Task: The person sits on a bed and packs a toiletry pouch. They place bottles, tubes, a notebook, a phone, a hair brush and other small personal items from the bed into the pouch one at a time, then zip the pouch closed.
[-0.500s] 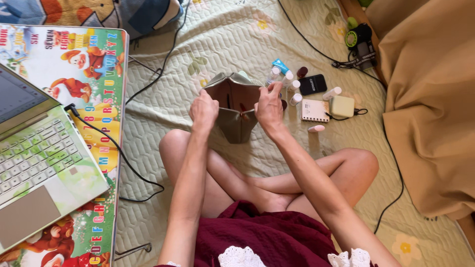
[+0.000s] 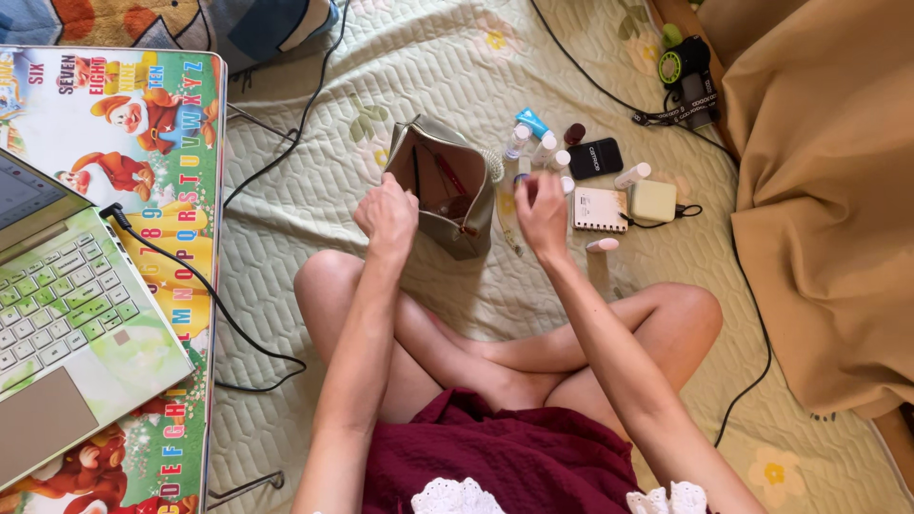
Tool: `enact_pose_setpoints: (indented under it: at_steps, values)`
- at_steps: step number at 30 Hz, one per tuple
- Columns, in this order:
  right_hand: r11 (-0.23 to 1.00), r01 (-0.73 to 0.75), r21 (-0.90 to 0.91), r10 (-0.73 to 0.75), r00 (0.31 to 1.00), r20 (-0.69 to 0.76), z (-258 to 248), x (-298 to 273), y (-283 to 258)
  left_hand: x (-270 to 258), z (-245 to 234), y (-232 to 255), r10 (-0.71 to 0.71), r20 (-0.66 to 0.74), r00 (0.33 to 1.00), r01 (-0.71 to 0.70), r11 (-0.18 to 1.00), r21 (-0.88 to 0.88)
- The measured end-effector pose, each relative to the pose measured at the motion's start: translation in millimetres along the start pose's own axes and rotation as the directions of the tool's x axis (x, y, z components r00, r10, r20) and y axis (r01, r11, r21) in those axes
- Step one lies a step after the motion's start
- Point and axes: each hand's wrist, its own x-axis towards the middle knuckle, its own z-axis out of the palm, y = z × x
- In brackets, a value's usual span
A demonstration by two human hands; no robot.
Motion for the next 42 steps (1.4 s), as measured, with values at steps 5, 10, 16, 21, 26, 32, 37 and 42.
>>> enact_pose_setpoints:
  at_steps: [5,10,16,21,26,32,37,42]
  values:
    - [0.945,-0.068,-0.321,0.135,0.972,0.192,60.3,-54.9,68.6,-12.6,10.2,37.0,0.164,-0.096,0.982,-0.151,0.98,0.13]
    - [0.953,-0.086,-0.292,0.177,0.938,0.299,77.6,-65.1,105.5,-34.6,-3.5,66.7,0.428,-0.223,0.876,-0.406,0.903,0.139]
    - [0.995,-0.093,-0.041,0.098,0.985,0.145,1.1,-63.8,46.9,-41.6,-45.4,76.8,0.269,-0.233,0.934,-0.353,0.793,-0.497]
    - [0.993,0.011,0.119,-0.005,0.999,-0.051,-75.4,-58.4,-56.7,-43.3,-54.7,86.7,0.196,0.014,0.981,-0.121,0.66,-0.741]
    - [0.973,0.188,0.137,-0.182,0.982,-0.051,-85.1,-45.4,-127.5,-44.7,-48.4,93.7,0.318,0.319,0.893,0.221,0.309,-0.925]
    - [0.926,0.232,0.298,-0.248,0.969,0.015,-74.5,-51.3,-113.4,-40.1,-50.2,59.3,0.207,0.412,0.887,0.162,0.698,-0.698]
    - [0.957,-0.115,0.266,0.099,0.992,0.073,-73.5,-46.3,-38.6,-30.5,-59.0,37.9,0.13,0.468,0.874,0.188,0.798,-0.573]
    - [0.951,-0.236,0.201,0.219,0.97,0.101,-67.3,-51.3,28.7,-26.1,-48.7,27.9,0.152,0.466,0.872,0.173,0.794,-0.583]
